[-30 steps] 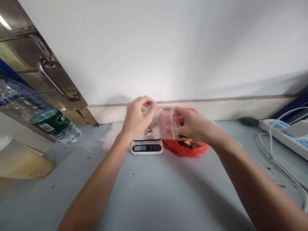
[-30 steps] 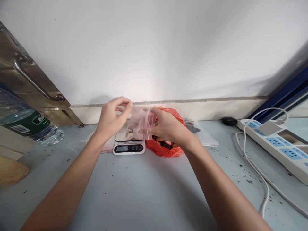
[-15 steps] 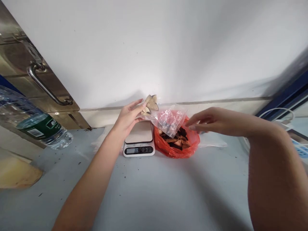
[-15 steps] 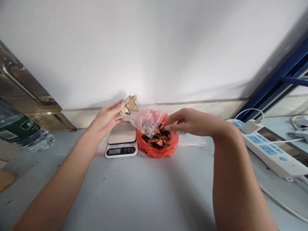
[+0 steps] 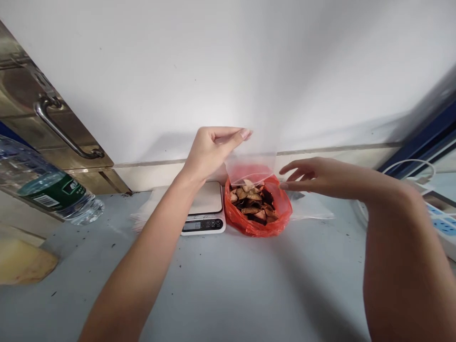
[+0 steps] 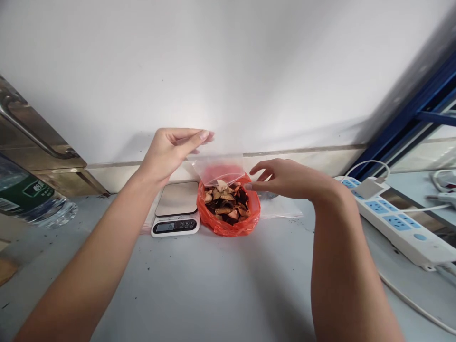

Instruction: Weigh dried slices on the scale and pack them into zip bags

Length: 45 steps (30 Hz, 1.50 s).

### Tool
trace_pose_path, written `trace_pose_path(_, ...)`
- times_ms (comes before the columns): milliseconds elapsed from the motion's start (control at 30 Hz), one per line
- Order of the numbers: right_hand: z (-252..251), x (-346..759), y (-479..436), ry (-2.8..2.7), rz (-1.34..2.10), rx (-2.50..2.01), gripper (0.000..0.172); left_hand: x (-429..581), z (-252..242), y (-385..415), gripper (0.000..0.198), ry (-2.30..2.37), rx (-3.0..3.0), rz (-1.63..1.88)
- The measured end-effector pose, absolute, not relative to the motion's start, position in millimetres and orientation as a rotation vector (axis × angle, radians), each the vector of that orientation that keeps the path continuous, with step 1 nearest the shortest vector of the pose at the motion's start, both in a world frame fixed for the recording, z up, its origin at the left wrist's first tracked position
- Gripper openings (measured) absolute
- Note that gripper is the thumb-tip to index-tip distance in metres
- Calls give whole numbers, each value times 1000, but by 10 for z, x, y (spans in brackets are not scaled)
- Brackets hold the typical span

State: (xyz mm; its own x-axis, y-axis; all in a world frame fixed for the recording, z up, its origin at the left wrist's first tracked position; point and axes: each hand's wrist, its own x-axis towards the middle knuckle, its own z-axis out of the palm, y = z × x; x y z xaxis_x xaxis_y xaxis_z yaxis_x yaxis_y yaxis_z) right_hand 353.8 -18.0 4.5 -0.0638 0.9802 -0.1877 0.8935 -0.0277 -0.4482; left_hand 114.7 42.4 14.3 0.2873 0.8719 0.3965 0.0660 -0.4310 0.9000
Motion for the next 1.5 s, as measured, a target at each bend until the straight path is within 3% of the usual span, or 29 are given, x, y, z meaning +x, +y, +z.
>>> trace_pose_path(100, -48, 3502, -123, -1920, 569, -1942, 81, 1140, 203, 381, 8, 832, 1717, 1267)
trace_pose_path(267, -146, 3356, -63, -1838, 674, -1557, 45, 977, 97, 409, 15, 791, 1583, 1330)
trace_pose_path(400, -136, 3162, -68, -1639, 860, -1361, 37, 666, -52, 466, 26, 899, 1535, 1391)
trace_pose_path(567, -152, 2773, -82, -1417, 843, -1211, 33, 50, -126, 489, 30, 1220, 1888, 976)
trace_pose_path(733, -231, 2164, -23, -1432, 466, -1189, 16, -676, -226, 576, 20, 1617, 1807, 733)
trace_pose_path(967, -403, 1186, 149, -2047, -36, -1180, 30, -1302, -587, 611, 36, 1660, 1402, 560)
trace_pose_path(1200, -710, 682, 98, -2762, 127, -1277, 32, -1338, -716, 600, 52, 1570, 1387, 487)
trace_pose_path(1300, -818, 694, 84, -2835, 182, -1228, 28, -1365, -728, 644, 43, 1607, 1482, 453)
trace_pose_path(1433, -907, 741, 77, -2861, 203, -1212, 32, -1303, -698, 710, 14, 1660, 1739, 447)
trace_pose_path(1500, -943, 751, 71, -2855, 203, -1208, 34, -1196, -678, 726, 21, 1611, 1867, 416)
